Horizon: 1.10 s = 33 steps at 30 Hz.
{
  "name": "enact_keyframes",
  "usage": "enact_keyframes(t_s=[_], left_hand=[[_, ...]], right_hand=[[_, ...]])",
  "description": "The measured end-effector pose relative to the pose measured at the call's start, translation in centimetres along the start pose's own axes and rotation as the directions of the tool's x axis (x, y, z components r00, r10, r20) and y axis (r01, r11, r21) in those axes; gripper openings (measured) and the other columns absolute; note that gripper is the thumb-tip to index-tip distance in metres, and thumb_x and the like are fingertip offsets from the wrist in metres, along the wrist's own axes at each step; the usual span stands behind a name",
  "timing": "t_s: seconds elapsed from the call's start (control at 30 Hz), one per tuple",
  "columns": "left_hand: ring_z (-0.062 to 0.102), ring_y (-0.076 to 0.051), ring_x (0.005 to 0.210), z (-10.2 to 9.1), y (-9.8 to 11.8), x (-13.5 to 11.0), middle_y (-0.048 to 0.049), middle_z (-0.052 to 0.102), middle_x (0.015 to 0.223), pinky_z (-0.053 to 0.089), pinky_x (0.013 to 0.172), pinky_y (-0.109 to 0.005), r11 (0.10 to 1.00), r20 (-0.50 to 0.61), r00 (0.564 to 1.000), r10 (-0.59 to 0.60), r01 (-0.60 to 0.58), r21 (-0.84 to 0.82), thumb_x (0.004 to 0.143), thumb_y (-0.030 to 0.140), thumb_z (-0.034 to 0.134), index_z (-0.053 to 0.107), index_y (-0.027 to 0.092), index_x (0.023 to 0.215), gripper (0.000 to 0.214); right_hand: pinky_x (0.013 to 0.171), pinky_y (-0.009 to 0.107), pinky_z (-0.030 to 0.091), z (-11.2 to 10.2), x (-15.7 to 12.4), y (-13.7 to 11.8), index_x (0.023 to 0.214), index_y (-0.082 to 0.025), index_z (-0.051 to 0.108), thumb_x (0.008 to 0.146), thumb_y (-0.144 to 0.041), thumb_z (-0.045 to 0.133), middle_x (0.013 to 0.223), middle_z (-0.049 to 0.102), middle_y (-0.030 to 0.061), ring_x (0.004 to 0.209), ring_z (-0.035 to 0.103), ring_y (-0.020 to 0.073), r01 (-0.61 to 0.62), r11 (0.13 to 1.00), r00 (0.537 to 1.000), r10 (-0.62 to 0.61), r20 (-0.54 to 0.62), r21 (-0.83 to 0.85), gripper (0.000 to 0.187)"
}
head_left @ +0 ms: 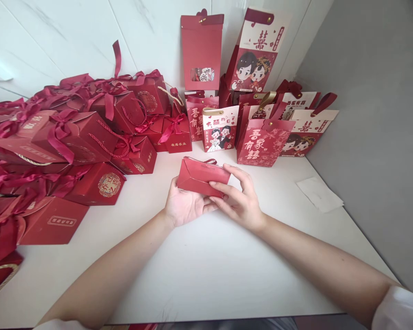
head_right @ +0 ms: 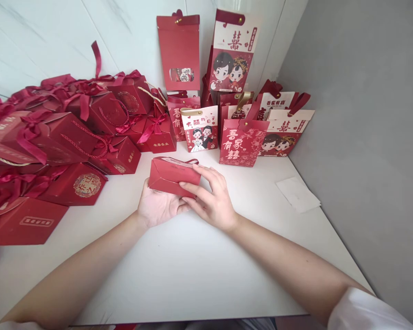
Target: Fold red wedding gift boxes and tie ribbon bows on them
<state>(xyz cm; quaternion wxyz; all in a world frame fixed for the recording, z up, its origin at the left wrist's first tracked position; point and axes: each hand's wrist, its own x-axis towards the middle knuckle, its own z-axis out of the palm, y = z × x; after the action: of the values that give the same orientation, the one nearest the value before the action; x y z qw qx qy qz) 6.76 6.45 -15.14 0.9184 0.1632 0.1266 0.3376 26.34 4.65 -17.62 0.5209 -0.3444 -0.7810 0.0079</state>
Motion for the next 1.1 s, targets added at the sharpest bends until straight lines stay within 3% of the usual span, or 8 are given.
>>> enact_keyframes(t_s=[0.13,0.4,0.53,0.73,0.97,1.1], left_hand=[[0.056,-0.033,0.128,-0.21,-0.27,0.07,-0.0137,0.054,0.146,0.045,0.102,-0.042,0.999,0.031,0.999,-0.033,0.032,0.027,0.088,0.055,0.047,0.043,0.018,0.149,0.072],[0.056,-0.032,0.126,-0.29,-0.37,0.07,-0.0126,0.056,0.143,0.045,0.099,-0.04,0.998,0.008,0.999,-0.05,0.049,0.03,0.087,0.056,0.047,0.043,0.019,0.149,0.072],[0.058,-0.028,0.123,-0.07,-0.39,0.11,-0.0118,0.055,0.144,0.045,0.099,-0.037,0.998,0.014,0.998,-0.055,0.055,0.006,0.086,0.053,0.048,0.04,0.02,0.151,0.073],[0.059,-0.027,0.123,0.44,-0.45,0.19,-0.0107,0.051,0.148,0.047,0.096,-0.036,0.998,0.046,0.998,-0.049,0.05,-0.024,0.088,0.051,0.046,0.034,0.022,0.155,0.074],[0.053,-0.031,0.133,0.16,-0.49,0.07,-0.0088,0.051,0.149,0.045,0.101,-0.04,0.999,0.006,0.999,-0.053,0.053,-0.012,0.088,0.052,0.045,0.037,0.024,0.154,0.072],[0.052,-0.033,0.134,-0.21,-0.44,-0.03,-0.0103,0.053,0.147,0.042,0.106,-0.045,0.998,0.006,0.998,-0.057,0.057,0.008,0.089,0.053,0.043,0.038,0.023,0.153,0.071]], right_hand=[[0.115,0.059,0.035,-0.05,-0.13,-0.02,0.124,-0.033,0.066,0.092,-0.032,0.072,0.141,0.053,0.0084,0.127,0.055,0.0298,0.072,0.99,0.997,-0.07,0.016,-0.12,0.033],[0.108,0.054,0.044,-0.05,-0.25,0.19,0.137,-0.036,0.058,0.092,-0.032,0.072,0.145,0.051,0.0073,0.126,0.055,0.0291,0.09,0.992,0.996,-0.088,0.026,-0.092,0.047],[0.105,0.053,0.048,-0.09,-0.07,0.16,0.141,-0.031,0.054,0.09,-0.031,0.073,0.141,0.054,0.0105,0.125,0.055,0.0299,0.112,0.99,0.994,-0.111,0.007,-0.082,0.054],[0.106,0.053,0.047,-0.14,-0.09,0.02,0.139,-0.036,0.055,0.092,-0.03,0.07,0.143,0.052,0.008,0.127,0.055,0.0299,0.104,0.992,0.995,-0.103,0.013,-0.079,0.05],[0.11,0.053,0.044,-0.21,0.2,-0.17,0.158,-0.029,0.03,0.092,-0.033,0.07,0.134,0.059,0.0126,0.122,0.058,0.0297,0.076,0.995,0.997,-0.076,0.004,-0.064,0.077],[0.112,0.054,0.041,-0.28,0.26,-0.24,0.159,-0.028,0.026,0.094,-0.033,0.067,0.13,0.061,0.0117,0.121,0.059,0.0292,0.067,0.996,0.998,-0.066,0.014,-0.065,0.078]])
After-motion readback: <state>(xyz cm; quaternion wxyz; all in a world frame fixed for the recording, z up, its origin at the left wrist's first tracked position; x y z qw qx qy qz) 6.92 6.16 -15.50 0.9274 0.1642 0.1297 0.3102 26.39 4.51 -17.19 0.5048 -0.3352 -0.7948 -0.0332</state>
